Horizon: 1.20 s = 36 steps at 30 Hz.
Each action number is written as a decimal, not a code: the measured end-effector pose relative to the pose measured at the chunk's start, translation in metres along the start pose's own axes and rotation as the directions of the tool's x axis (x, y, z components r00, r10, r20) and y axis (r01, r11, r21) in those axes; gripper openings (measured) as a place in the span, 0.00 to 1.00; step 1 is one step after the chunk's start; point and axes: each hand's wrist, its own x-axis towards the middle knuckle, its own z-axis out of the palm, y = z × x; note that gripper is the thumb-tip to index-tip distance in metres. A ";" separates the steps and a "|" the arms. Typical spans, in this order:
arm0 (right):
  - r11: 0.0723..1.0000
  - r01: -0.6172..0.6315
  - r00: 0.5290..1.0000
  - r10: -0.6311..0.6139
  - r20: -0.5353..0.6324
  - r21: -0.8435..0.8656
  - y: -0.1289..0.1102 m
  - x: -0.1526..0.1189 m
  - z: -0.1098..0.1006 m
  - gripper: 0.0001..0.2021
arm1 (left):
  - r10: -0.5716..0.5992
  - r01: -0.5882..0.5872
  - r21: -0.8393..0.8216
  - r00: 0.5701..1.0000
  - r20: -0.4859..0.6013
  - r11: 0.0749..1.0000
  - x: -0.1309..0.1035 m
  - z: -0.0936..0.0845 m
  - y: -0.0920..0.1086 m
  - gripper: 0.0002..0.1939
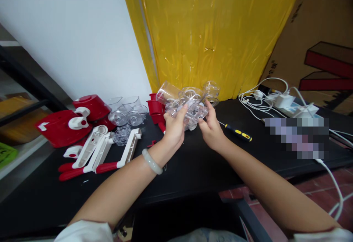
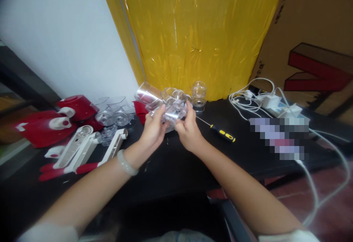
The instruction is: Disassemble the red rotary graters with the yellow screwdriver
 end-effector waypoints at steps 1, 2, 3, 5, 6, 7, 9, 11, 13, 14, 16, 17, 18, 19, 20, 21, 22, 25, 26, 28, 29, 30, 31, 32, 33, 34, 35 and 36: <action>0.994 0.029 0.999 -0.030 -0.015 -0.101 -0.002 0.000 -0.001 0.40 | -0.005 0.005 0.001 1.000 -0.003 1.000 0.000 0.000 0.000 0.19; 0.982 0.053 0.998 -0.059 -0.029 -0.184 -0.004 0.001 -0.001 0.40 | -0.009 0.009 0.000 1.000 -0.007 1.000 -0.001 0.000 0.000 0.19; 0.967 0.077 0.995 -0.089 -0.037 -0.244 -0.006 0.001 -0.001 0.40 | -0.014 0.014 -0.003 1.000 -0.011 1.000 -0.001 0.000 0.000 0.19; 0.942 0.124 0.989 -0.142 -0.038 -0.311 -0.010 0.003 -0.001 0.41 | -0.026 0.026 -0.013 0.999 -0.019 1.000 -0.001 -0.001 -0.001 0.19; 0.932 0.145 0.986 -0.165 -0.032 -0.332 -0.012 0.003 -0.001 0.41 | -0.033 0.032 -0.021 0.999 -0.023 0.999 -0.001 -0.002 -0.001 0.19; 0.922 0.164 0.982 -0.185 -0.027 -0.352 -0.014 0.003 0.000 0.42 | -0.042 0.041 -0.029 0.999 -0.027 0.999 -0.001 -0.003 -0.001 0.19; 0.900 0.192 0.976 -0.218 -0.021 -0.390 -0.016 0.002 0.003 0.43 | -0.074 0.072 -0.049 0.997 -0.037 0.996 -0.002 -0.005 -0.001 0.19; 0.880 0.224 0.967 -0.254 -0.016 -0.419 -0.016 0.000 0.006 0.45 | -0.109 0.106 -0.069 0.993 -0.047 0.992 -0.004 -0.007 -0.001 0.20; 0.860 0.262 0.955 -0.297 -0.011 -0.438 -0.014 -0.002 0.010 0.45 | -0.116 0.111 -0.074 0.991 -0.063 0.991 -0.005 -0.009 -0.001 0.21; 0.848 0.284 0.947 -0.322 -0.009 -0.447 -0.012 -0.003 0.011 0.45 | -0.109 0.104 -0.069 0.991 -0.075 0.992 -0.006 -0.010 -0.002 0.21; 0.821 0.327 0.928 -0.373 -0.005 -0.468 -0.009 -0.003 0.013 0.47 | -0.095 0.091 -0.042 0.989 -0.113 0.995 -0.008 -0.012 -0.002 0.23; 0.805 0.347 0.917 -0.398 -0.003 -0.481 -0.007 -0.003 0.014 0.48 | -0.096 0.094 -0.026 0.986 -0.133 0.995 -0.008 -0.013 -0.002 0.23; 0.786 0.368 0.906 -0.423 0.001 -0.497 -0.006 -0.002 0.013 0.49 | -0.105 0.105 -0.012 0.983 -0.149 0.994 -0.008 -0.014 -0.002 0.24; 0.763 0.390 0.893 -0.451 0.008 -0.515 -0.005 -0.001 0.012 0.51 | -0.122 0.123 -0.004 0.980 -0.157 0.992 -0.007 -0.016 -0.001 0.24; 0.735 0.415 0.876 -0.481 0.019 -0.536 -0.005 0.000 0.010 0.51 | -0.141 0.142 -0.004 0.977 -0.159 0.990 -0.005 -0.017 0.001 0.24; 0.703 0.445 0.857 -0.515 0.035 -0.555 -0.005 0.000 0.007 0.52 | -0.156 0.156 -0.009 0.975 -0.156 0.988 -0.004 -0.020 0.003 0.24; 0.672 0.479 0.834 -0.549 0.055 -0.564 -0.006 0.001 0.005 0.52 | -0.168 0.168 -0.015 0.974 -0.150 0.986 -0.002 -0.022 0.006 0.25; 0.672 0.518 0.820 -0.566 0.085 -0.529 -0.010 0.001 -0.002 0.50 | -0.171 0.169 -0.025 0.973 -0.154 0.985 0.004 -0.030 0.012 0.24; 0.713 0.494 0.846 -0.525 0.088 -0.498 -0.011 0.001 -0.003 0.49 | -0.160 0.159 -0.019 0.974 -0.158 0.987 0.005 -0.032 0.014 0.23; 0.820 0.407 0.910 -0.401 0.104 -0.403 -0.009 0.002 -0.003 0.47 | -0.124 0.126 0.004 0.981 -0.151 0.992 0.005 -0.035 0.018 0.22; 0.868 0.363 0.932 -0.342 0.122 -0.339 -0.007 0.002 -0.002 0.45 | -0.097 0.101 0.018 0.985 -0.141 0.995 0.003 -0.037 0.019 0.21; 0.906 0.330 0.943 -0.303 0.139 -0.264 -0.003 0.003 -0.001 0.43 | -0.068 0.073 0.028 0.989 -0.131 0.997 0.002 -0.039 0.021 0.21; 0.934 0.305 0.948 -0.279 0.152 -0.186 0.001 0.004 0.000 0.41 | -0.042 0.047 0.034 0.991 -0.128 0.998 0.000 -0.041 0.023 0.21; 0.952 0.284 0.951 -0.265 0.159 -0.115 0.005 0.004 0.001 0.39 | -0.022 0.027 0.039 0.992 -0.126 0.999 -0.001 -0.044 0.026 0.21; 0.963 0.265 0.954 -0.253 0.162 -0.055 0.009 0.004 0.002 0.37 | -0.006 0.012 0.044 0.992 -0.127 0.999 -0.003 -0.047 0.028 0.21; 0.970 0.245 0.957 -0.240 0.163 -0.010 0.013 0.004 0.003 0.34 | 0.007 0.000 0.053 0.992 -0.130 0.999 -0.003 -0.051 0.030 0.21; 0.974 0.224 0.960 -0.225 0.168 0.021 0.015 0.004 0.004 0.31 | 0.021 -0.012 0.069 0.991 -0.135 0.998 -0.004 -0.055 0.032 0.21; 0.978 0.205 0.961 -0.208 0.180 0.035 0.017 0.004 0.004 0.28 | 0.039 -0.026 0.089 0.988 -0.146 0.996 -0.004 -0.059 0.034 0.21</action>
